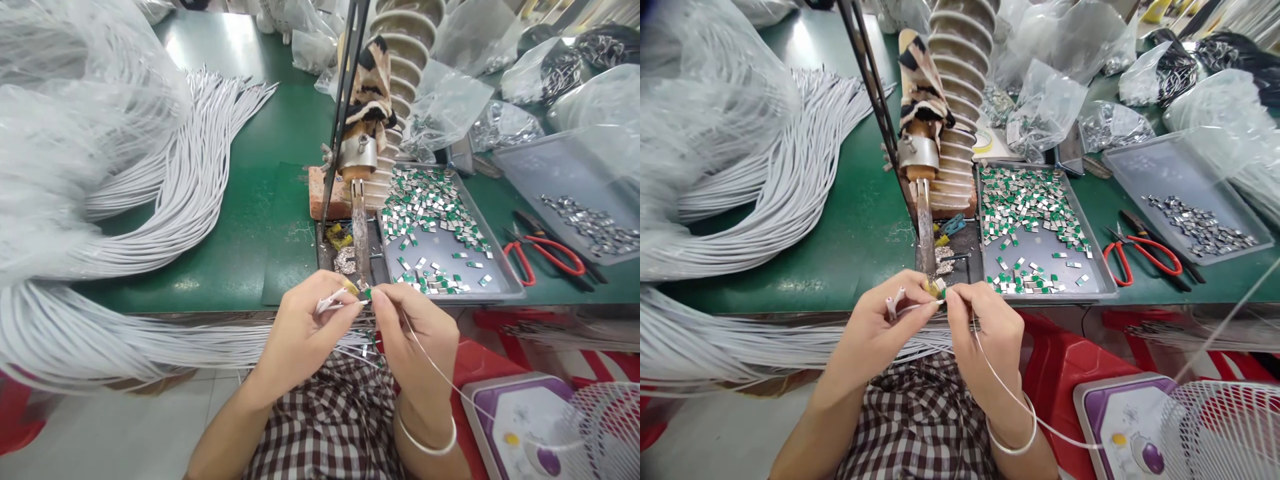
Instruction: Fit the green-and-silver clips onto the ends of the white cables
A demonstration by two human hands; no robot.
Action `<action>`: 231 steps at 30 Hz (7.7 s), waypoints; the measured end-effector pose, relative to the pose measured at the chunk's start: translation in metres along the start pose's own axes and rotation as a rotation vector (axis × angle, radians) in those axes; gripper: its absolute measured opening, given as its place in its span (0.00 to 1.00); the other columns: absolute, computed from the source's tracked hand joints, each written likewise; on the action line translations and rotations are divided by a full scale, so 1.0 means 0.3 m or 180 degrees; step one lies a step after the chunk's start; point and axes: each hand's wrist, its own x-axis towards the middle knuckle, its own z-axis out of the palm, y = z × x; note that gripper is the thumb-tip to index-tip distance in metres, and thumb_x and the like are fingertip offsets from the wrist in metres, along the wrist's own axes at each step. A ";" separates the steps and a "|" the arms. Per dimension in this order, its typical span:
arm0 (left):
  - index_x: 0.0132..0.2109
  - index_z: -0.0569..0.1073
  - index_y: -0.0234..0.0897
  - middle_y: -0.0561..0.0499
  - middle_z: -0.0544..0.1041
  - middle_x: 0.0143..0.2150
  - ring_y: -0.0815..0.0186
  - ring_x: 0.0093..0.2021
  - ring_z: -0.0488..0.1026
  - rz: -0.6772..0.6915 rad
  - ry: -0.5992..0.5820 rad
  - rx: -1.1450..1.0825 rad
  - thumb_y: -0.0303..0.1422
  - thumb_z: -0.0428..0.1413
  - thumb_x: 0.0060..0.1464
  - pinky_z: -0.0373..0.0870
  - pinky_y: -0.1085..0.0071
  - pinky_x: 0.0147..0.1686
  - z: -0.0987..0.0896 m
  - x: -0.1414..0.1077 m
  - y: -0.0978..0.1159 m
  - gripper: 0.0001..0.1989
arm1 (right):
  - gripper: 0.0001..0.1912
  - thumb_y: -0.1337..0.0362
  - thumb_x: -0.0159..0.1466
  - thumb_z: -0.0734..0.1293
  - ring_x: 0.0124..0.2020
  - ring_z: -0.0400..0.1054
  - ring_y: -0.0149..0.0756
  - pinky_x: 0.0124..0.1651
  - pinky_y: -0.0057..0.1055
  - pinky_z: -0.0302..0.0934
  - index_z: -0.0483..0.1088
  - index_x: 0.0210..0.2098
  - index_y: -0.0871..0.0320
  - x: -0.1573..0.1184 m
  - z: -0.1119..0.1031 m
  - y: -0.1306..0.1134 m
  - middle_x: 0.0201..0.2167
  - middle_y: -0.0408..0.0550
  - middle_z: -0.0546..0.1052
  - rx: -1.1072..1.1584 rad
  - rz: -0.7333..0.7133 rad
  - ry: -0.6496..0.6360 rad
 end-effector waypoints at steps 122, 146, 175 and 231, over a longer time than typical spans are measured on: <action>0.26 0.73 0.36 0.55 0.83 0.33 0.71 0.29 0.75 0.0132 0.0734 -0.0254 0.23 0.55 0.55 0.70 0.77 0.30 0.018 0.008 0.033 0.10 | 0.15 0.75 0.60 0.71 0.41 0.77 0.36 0.51 0.37 0.74 0.75 0.44 0.52 0.001 0.030 -0.047 0.43 0.46 0.81 -0.0669 -0.0915 0.1036; 0.22 0.69 0.35 0.52 0.77 0.29 0.71 0.26 0.69 -0.0238 0.0287 -0.0661 0.25 0.56 0.50 0.65 0.75 0.25 0.013 0.035 0.019 0.10 | 0.08 0.70 0.67 0.66 0.30 0.78 0.29 0.34 0.24 0.71 0.73 0.44 0.51 -0.019 0.044 0.011 0.33 0.39 0.82 -0.0038 -0.0158 0.0820; 0.23 0.68 0.36 0.53 0.77 0.31 0.72 0.28 0.69 -0.0226 0.0257 -0.0341 0.23 0.56 0.52 0.63 0.77 0.25 0.016 0.009 0.003 0.11 | 0.09 0.68 0.70 0.59 0.29 0.70 0.32 0.32 0.32 0.66 0.70 0.37 0.55 -0.034 0.006 -0.007 0.26 0.43 0.73 0.0256 -0.0545 0.0584; 0.29 0.77 0.35 0.49 0.85 0.39 0.69 0.31 0.78 -0.0210 0.0612 -0.0401 0.28 0.57 0.57 0.70 0.76 0.30 0.041 -0.017 -0.007 0.08 | 0.06 0.72 0.60 0.72 0.19 0.70 0.22 0.24 0.18 0.66 0.77 0.32 0.54 -0.014 0.032 0.017 0.20 0.34 0.75 0.1082 0.0573 0.0753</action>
